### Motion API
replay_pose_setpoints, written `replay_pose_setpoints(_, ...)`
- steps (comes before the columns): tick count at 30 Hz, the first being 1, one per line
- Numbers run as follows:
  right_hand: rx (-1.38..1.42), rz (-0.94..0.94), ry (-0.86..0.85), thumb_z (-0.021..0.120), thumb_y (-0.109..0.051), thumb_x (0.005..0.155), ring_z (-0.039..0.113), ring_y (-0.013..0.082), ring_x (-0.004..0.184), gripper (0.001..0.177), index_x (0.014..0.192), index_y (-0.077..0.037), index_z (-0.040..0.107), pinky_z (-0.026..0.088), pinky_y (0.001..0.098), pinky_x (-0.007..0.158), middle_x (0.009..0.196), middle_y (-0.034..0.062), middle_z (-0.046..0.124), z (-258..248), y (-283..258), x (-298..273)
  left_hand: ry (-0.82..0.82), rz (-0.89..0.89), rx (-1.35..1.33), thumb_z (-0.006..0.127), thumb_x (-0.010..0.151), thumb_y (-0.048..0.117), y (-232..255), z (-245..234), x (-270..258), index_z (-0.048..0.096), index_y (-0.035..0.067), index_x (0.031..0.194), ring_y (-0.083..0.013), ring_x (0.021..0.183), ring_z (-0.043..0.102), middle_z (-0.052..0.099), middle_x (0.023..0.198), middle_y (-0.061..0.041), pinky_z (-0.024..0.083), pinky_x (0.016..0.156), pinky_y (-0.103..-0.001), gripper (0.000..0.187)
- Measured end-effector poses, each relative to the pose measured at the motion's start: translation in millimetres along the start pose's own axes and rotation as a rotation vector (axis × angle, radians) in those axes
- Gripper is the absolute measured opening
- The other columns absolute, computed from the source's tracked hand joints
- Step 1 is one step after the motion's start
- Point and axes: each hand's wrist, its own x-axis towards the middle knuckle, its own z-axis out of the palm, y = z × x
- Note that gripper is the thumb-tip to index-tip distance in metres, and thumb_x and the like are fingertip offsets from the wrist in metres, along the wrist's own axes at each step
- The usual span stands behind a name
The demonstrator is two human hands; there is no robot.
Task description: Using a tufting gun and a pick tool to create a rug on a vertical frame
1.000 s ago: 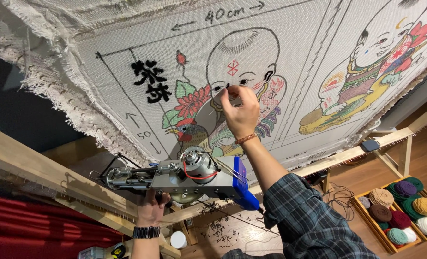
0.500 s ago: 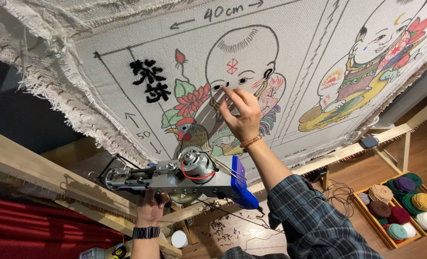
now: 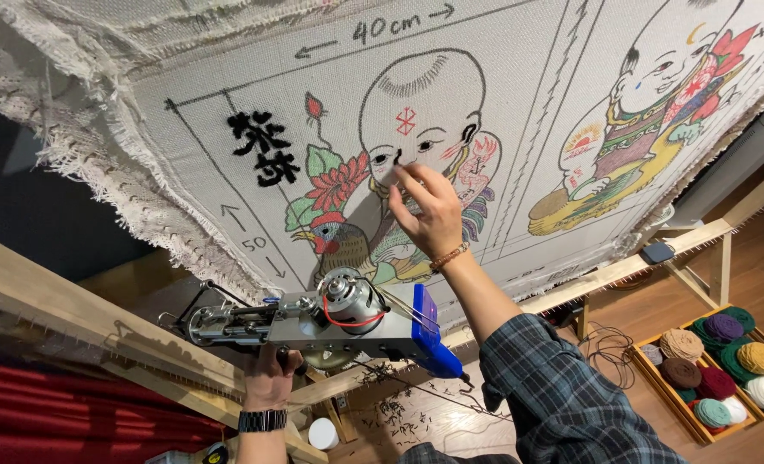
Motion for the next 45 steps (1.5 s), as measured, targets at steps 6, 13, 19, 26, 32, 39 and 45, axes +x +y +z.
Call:
replay_pose_setpoints(6,0.153,0.040,0.087,0.073,-0.010,0.097,0.073,0.0270,0.101,0.012,0.103,0.001,0.076,0.061,0.0366,0.098,0.107,0.0177,0.076,-10.7,-3.4,-5.8,-0.014,-1.169,-1.593,0.060,0.095,0.019,20.8,-22.1,17.2,0.050,0.017,0.061,-0.0190,0.040,0.048,0.051,0.050,-0.004,0.039,0.042,-0.030,0.035)
replay_pose_setpoints(13,0.049,0.051,-0.016,0.070,-0.028,0.099,0.065,0.0255,0.104,0.042,0.133,-0.004,0.062,0.060,0.0381,0.091,0.116,0.0156,0.069,-2.3,3.9,-8.1,-0.115,-1.167,-1.481,0.055,0.103,0.028,8.4,4.3,-5.9,0.062,0.006,0.084,-0.0288,0.056,0.065,0.067,0.070,-0.017,0.054,0.048,-0.034,0.030)
replay_pose_setpoints(19,0.073,0.088,0.026,0.071,-0.023,0.099,0.071,0.0262,0.102,0.021,0.107,-0.004,0.074,0.063,0.0374,0.090,0.111,0.0158,0.074,-10.5,0.3,-7.1,-0.211,-0.230,-0.263,0.077,0.086,0.037,-16.1,18.6,-28.7,0.061,0.010,0.096,-0.0295,0.062,0.068,0.068,0.074,-0.009,0.061,0.058,-0.043,0.033)
replay_pose_setpoints(26,0.166,0.187,-0.055,0.070,-0.018,0.098,0.071,0.0224,0.101,0.013,0.101,-0.008,0.077,0.061,0.0359,0.090,0.107,0.0090,0.075,-27.3,-7.7,-2.9,-0.021,-1.201,-1.522,0.062,0.097,0.021,23.5,-3.8,-1.5,0.042,0.010,0.058,-0.0229,0.049,0.052,0.047,0.054,-0.010,0.050,0.046,-0.037,0.045)
replay_pose_setpoints(32,0.144,0.375,-0.303,0.069,-0.029,0.097,0.071,0.0244,0.106,0.024,0.100,-0.009,0.080,0.060,0.0408,0.091,0.109,0.0097,0.077,-35.1,13.1,-21.5,-0.116,-0.960,-1.656,0.055,0.107,0.040,41.2,-30.2,19.1,0.046,0.018,0.053,-0.0166,0.040,0.038,0.045,0.046,-0.005,0.043,0.059,-0.041,0.059)
replay_pose_setpoints(39,0.138,0.284,-0.246,0.064,-0.027,0.101,0.072,0.0196,0.098,0.027,0.118,-0.009,0.074,0.062,0.0352,0.085,0.110,0.0072,0.076,-36.4,3.6,-8.5,-0.124,-1.152,-1.534,0.054,0.111,0.031,24.9,2.1,-12.9,0.064,0.004,0.094,-0.0176,0.051,0.048,0.066,0.077,-0.014,0.036,0.041,-0.026,0.034)
replay_pose_setpoints(45,0.129,0.250,-0.145,0.068,-0.017,0.100,0.071,0.0166,0.088,0.012,0.105,-0.008,0.075,0.060,0.0277,0.076,0.099,0.0074,0.077,-9.8,11.2,4.9,-0.159,-1.002,-1.443,0.040,0.115,0.013,41.0,-13.5,-7.1,0.069,0.001,0.099,-0.0175,0.053,0.053,0.068,0.076,-0.015,0.039,0.043,-0.026,0.035)
